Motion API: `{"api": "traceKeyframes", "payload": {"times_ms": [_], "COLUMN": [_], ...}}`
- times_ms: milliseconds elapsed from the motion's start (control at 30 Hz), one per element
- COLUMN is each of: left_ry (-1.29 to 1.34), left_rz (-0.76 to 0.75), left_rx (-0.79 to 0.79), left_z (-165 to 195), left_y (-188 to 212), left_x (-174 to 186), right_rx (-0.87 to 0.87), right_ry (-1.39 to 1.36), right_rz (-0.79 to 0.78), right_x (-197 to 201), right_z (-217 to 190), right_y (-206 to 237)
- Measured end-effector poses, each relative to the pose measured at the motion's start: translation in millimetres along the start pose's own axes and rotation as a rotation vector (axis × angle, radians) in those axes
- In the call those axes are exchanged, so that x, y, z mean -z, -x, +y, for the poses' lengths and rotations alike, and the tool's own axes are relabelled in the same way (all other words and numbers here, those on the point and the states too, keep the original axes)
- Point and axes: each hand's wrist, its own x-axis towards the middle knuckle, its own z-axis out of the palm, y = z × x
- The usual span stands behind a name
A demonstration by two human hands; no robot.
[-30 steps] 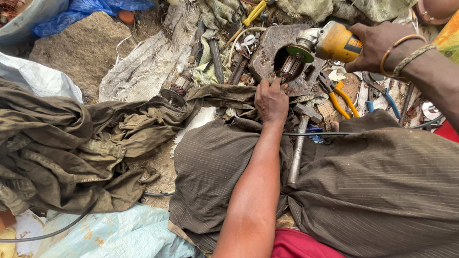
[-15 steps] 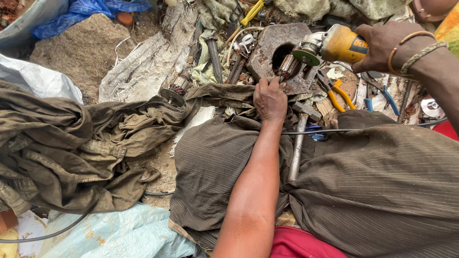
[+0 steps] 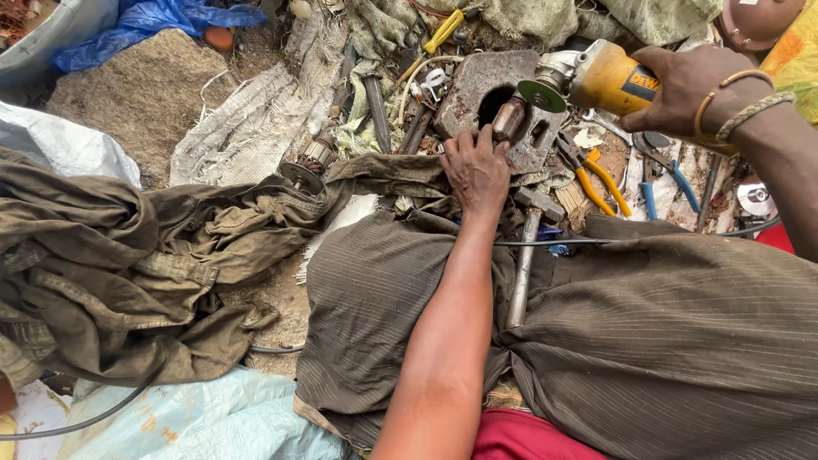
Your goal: The person sits on the ground and uses a hammer and chisel to break apart a motor rotor. They then use an angle grinder to cut the rotor into smaller pieces. Finally, they use the hammer to further break down the pieces.
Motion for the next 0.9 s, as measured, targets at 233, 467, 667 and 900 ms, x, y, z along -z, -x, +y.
{"api": "traceKeyframes", "payload": {"times_ms": [233,467,667,900], "left_ry": [-0.071,-0.049,-0.078,-0.072], "left_rz": [0.142,0.077,0.094,0.095], "left_rx": [-0.06,-0.014,-0.004,0.004], "left_z": [-1.5,-3.7,-0.3,3.0], "left_y": [0.9,-0.3,-1.2,-1.0], "left_x": [-18.4,-15.7,-10.7,-2.0], "right_rx": [-0.008,-0.067,0.017,0.003], "right_ry": [-0.015,0.016,0.031,0.066], "right_rz": [0.006,-0.101,-0.023,-0.047], "right_x": [-2.3,5.6,4.2,4.3], "right_z": [0.8,-13.0,-12.1,-14.7], "right_y": [-2.1,-3.3,-12.1,-16.3]}}
